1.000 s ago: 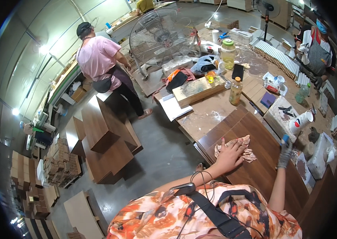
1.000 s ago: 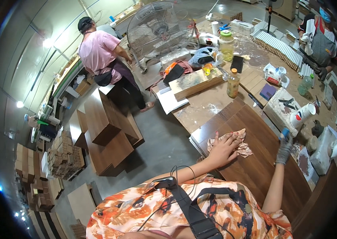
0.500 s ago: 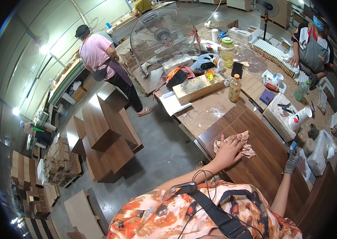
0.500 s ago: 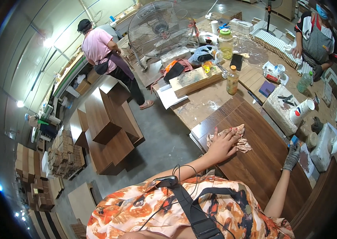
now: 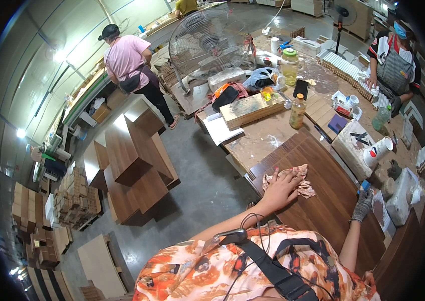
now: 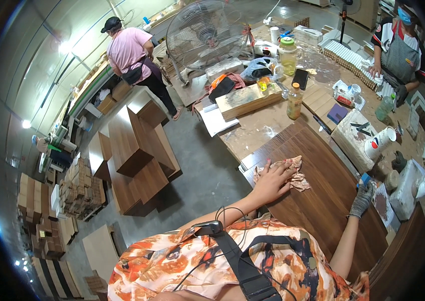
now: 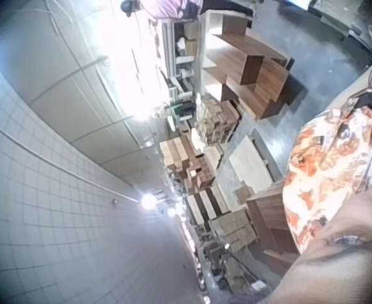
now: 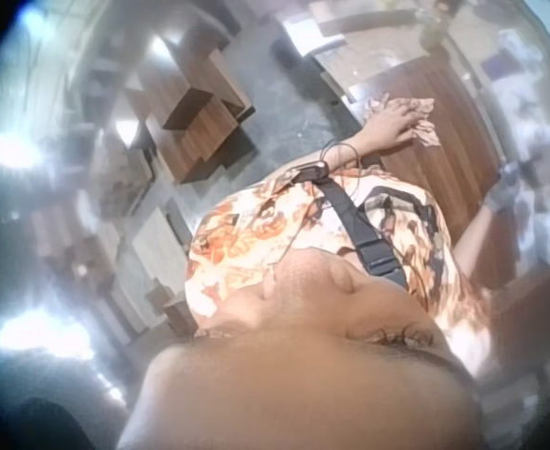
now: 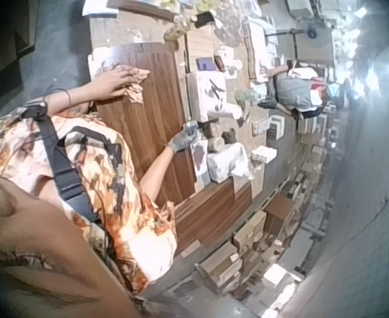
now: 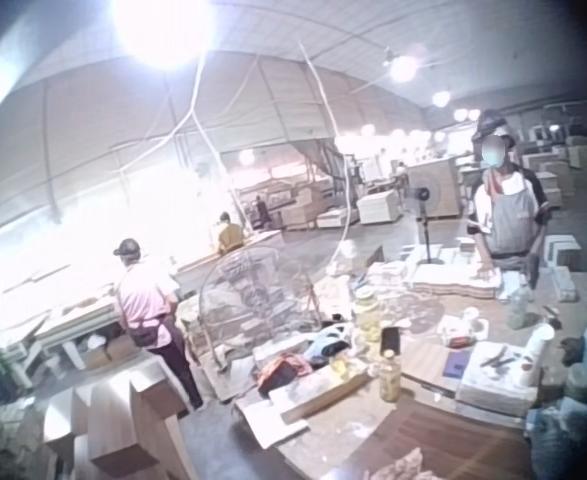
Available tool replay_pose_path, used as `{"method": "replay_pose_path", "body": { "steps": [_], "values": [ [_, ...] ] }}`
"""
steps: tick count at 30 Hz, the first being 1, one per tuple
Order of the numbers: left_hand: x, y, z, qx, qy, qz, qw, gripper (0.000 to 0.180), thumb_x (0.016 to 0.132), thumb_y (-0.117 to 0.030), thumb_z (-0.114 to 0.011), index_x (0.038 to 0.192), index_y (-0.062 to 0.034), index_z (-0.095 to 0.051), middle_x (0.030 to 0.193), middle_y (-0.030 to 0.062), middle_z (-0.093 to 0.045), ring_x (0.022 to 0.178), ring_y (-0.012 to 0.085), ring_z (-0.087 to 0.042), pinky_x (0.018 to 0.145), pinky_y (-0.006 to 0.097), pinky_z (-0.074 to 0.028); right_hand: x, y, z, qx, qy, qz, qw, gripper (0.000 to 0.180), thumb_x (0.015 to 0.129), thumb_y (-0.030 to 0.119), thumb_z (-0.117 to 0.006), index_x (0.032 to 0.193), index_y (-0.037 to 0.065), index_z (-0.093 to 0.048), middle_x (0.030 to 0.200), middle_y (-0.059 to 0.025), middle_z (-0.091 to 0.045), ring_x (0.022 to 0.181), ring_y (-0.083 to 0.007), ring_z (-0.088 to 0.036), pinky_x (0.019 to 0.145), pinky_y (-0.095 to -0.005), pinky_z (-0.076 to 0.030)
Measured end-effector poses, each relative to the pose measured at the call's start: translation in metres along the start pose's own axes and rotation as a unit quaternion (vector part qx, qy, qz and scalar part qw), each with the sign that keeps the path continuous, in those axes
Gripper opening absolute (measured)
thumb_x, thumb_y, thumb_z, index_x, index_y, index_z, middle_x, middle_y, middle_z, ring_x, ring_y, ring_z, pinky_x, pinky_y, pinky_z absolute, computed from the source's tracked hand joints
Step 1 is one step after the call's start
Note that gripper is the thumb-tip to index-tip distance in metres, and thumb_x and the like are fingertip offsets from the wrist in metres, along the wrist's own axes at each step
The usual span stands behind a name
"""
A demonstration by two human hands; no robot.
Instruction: The person wipes wood-grain panels with a cloth, applies liquid from a bottle, and uses a sanding block on the edges of the panels.
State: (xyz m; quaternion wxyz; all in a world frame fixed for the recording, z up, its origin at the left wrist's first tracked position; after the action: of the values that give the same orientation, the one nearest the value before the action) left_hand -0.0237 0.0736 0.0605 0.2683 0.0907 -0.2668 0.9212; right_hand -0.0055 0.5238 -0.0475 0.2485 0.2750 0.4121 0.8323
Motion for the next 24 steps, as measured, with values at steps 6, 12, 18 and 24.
{"method": "replay_pose_path", "body": {
  "steps": [6, 12, 18, 24],
  "values": [
    [-0.004, 0.002, 0.003, -0.002, 0.017, 0.008, 1.0, 0.049, 0.094, -0.026, -0.062, 0.141, -0.0117, -0.056, 0.138, 0.0177, -0.055, 0.137, 0.033, -0.046, 0.122, 0.049, -0.028, 0.0, -0.01, -0.003, 0.021, -0.003, -0.026, 0.999, 0.043, 0.1, 0.026, -0.066, 0.132, -0.002, -0.06, 0.124, -0.0125, -0.066, 0.111, -0.0238, -0.06, 0.101, -0.0355, -0.047],
    [-0.032, 0.004, 0.009, 0.055, 0.004, 0.008, 0.998, 0.051, 0.098, -0.035, -0.06, 0.146, -0.0182, -0.054, 0.14, 0.0077, -0.056, 0.14, 0.0283, -0.045, 0.121, 0.062, -0.019, 0.002, -0.024, -0.007, 0.057, 0.001, -0.014, 0.998, 0.045, 0.1, 0.025, -0.069, 0.134, -0.002, -0.058, 0.124, -0.0088, -0.062, 0.112, -0.0201, -0.058, 0.101, -0.0345, -0.048],
    [-0.06, 0.019, 0.019, 0.069, -0.029, 0.011, 0.997, 0.054, 0.094, -0.034, -0.063, 0.147, -0.0213, -0.054, 0.139, 0.0072, -0.057, 0.139, 0.029, -0.045, 0.121, 0.058, -0.022, 0.004, -0.026, -0.004, 0.053, 0.023, -0.006, 0.998, 0.05, 0.101, 0.035, -0.067, 0.133, -0.002, -0.058, 0.127, -0.0117, -0.062, 0.113, -0.0244, -0.058, 0.104, -0.0364, -0.046],
    [-0.073, 0.056, 0.043, 0.034, -0.099, 0.035, 0.994, 0.045, 0.088, -0.015, -0.069, 0.133, -0.0158, -0.066, 0.131, 0.0095, -0.062, 0.126, 0.0334, -0.053, 0.106, 0.048, -0.04, 0.003, -0.021, -0.004, 0.046, -0.002, 0.043, 0.998, 0.053, 0.098, 0.04, -0.068, 0.133, 0.001, -0.059, 0.125, -0.0127, -0.065, 0.112, -0.0273, -0.061, 0.102, -0.0384, -0.046]
  ]
}}
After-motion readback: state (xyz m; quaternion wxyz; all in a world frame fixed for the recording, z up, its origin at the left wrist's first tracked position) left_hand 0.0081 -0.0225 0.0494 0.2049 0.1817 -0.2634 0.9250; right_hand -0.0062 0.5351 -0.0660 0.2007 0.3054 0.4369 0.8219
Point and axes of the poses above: each hand's wrist, its own x-axis towards the middle knuckle, its own z-axis out of the back of the hand, y = z × x, the point moved 8 cm from there along x, towards the middle knuckle
